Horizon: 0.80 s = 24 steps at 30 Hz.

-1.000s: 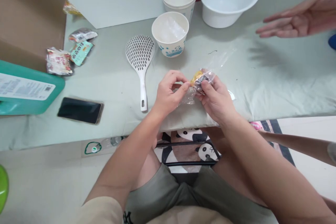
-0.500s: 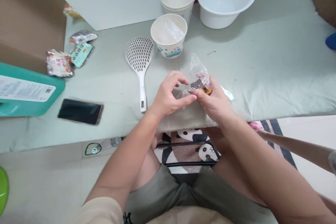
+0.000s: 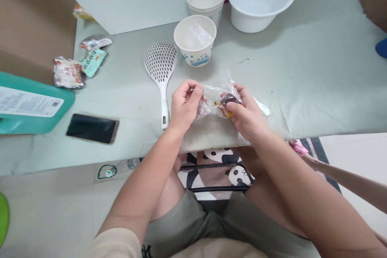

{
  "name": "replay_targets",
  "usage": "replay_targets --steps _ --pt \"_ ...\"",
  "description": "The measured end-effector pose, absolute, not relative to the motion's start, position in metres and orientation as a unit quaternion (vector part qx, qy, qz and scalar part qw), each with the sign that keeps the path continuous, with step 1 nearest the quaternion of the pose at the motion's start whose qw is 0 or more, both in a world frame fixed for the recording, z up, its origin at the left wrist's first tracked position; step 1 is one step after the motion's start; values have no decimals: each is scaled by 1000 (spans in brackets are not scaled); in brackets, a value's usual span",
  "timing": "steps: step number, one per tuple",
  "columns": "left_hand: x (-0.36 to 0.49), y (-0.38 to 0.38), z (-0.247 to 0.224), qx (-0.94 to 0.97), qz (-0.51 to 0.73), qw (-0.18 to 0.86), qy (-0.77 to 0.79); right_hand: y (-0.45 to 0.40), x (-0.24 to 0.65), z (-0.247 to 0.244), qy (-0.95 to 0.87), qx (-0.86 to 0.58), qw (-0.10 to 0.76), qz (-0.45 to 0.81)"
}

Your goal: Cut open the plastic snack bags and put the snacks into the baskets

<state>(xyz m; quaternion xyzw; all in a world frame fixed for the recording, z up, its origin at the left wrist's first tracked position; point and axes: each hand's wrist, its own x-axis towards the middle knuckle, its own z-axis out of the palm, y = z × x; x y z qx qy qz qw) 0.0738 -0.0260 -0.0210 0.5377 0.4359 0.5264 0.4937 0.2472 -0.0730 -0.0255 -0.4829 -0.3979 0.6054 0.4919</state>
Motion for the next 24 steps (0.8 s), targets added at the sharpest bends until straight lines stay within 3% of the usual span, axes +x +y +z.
replay_targets --steps 9,12,16,19,24 --pt "72 -13 -32 408 511 539 531 -72 244 -14 -294 -463 535 643" --pt "64 -11 -25 521 503 496 479 -72 248 -18 -331 -477 517 629" --pt "59 -15 -13 735 391 380 403 -75 251 -19 -390 -502 490 596" --pt "63 -20 -10 782 360 311 402 -77 249 -16 -391 -513 482 593" --pt "71 -29 -9 735 379 378 418 -77 245 -12 -420 -499 478 588"
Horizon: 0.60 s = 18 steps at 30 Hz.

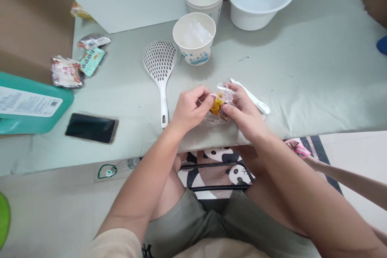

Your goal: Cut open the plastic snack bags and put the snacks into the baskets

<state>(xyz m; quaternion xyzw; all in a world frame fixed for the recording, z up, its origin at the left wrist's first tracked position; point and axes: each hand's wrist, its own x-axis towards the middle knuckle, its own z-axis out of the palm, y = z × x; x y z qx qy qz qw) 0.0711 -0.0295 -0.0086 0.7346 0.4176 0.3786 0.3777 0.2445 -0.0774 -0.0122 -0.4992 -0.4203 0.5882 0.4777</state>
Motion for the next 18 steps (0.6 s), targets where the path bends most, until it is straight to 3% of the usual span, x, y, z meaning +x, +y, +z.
replay_targets --steps 5,11,18 --pt "74 -35 -8 687 388 447 421 -76 244 -11 -444 -537 450 559" --pt "75 -22 -14 474 458 564 497 -74 247 -20 -329 -540 496 596" --pt "69 -11 -13 372 451 586 561 -69 247 -14 -236 -523 548 609"
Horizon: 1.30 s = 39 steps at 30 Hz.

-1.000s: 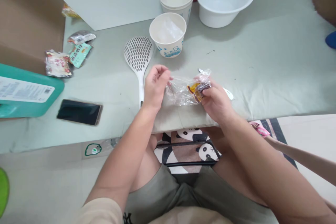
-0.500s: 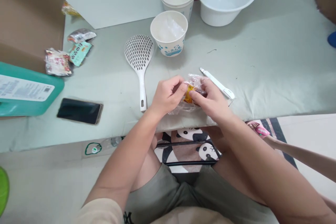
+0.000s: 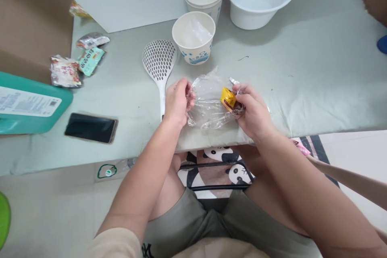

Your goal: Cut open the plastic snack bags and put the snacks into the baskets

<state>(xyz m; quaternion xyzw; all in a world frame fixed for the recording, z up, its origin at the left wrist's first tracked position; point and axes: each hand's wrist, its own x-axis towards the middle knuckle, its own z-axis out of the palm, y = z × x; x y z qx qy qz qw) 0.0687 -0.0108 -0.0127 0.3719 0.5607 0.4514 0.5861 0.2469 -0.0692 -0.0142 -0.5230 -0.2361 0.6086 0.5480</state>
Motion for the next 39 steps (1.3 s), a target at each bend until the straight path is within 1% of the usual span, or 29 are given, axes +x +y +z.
replay_targets --steps 5,10,14,18,21,24,26,28,31,33,36,39 --pt "65 -16 0 459 398 645 463 -69 248 -13 -191 -494 541 653" --pt "69 -20 30 430 461 683 369 -71 237 -14 -110 -430 522 728" --pt "72 -26 57 423 476 711 299 -75 226 -15 -118 -378 471 788" --pt "73 -34 73 464 438 691 339 -76 219 -15 -154 -366 443 804" --pt "73 -34 73 469 448 684 333 -75 215 -15 -177 -375 438 798" --pt "73 -33 65 511 468 632 346 -74 211 -15 -184 -368 442 797" --pt "74 -34 60 552 446 599 372 -74 208 -15 -172 -359 443 803" --pt "76 -36 58 560 405 626 360 -75 204 -15 -169 -341 442 812" --pt "77 -40 61 519 372 707 303 -76 198 -16 -159 -315 450 821" --pt "76 -39 67 475 403 735 268 -74 196 -17 -129 -315 457 822" --pt "67 -34 77 399 480 737 261 -71 197 -17 -72 -322 467 820" --pt "54 -29 85 331 525 732 282 -69 202 -16 -46 -309 486 816"
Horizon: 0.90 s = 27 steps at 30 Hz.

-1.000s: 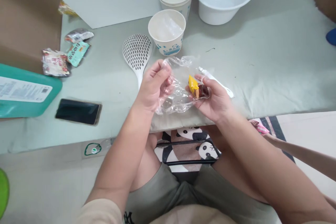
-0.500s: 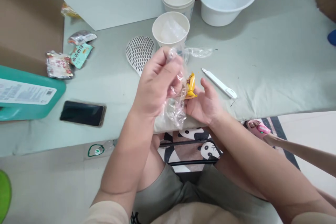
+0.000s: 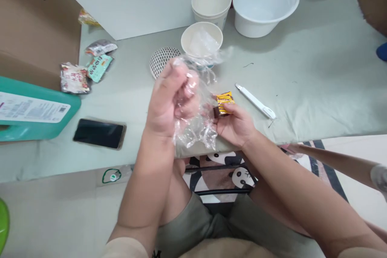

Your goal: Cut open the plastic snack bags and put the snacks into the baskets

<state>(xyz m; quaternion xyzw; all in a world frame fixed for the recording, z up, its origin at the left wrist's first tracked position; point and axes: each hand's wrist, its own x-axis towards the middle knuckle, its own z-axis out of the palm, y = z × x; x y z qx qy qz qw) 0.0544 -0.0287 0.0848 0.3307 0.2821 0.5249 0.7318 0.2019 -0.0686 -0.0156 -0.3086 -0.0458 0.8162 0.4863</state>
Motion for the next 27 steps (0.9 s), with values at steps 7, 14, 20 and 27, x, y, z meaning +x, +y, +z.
replay_targets --steps 7,14,20,27 --pt "29 -11 83 210 590 665 408 -66 217 -12 -85 -305 532 785" --pt "9 -3 58 237 608 563 507 -63 218 -16 -134 -363 557 734" --pt "-3 -9 68 152 602 594 511 -72 209 -12 -182 -349 543 742" --pt "-7 -10 62 140 612 595 502 -75 211 -12 -203 -341 533 747"
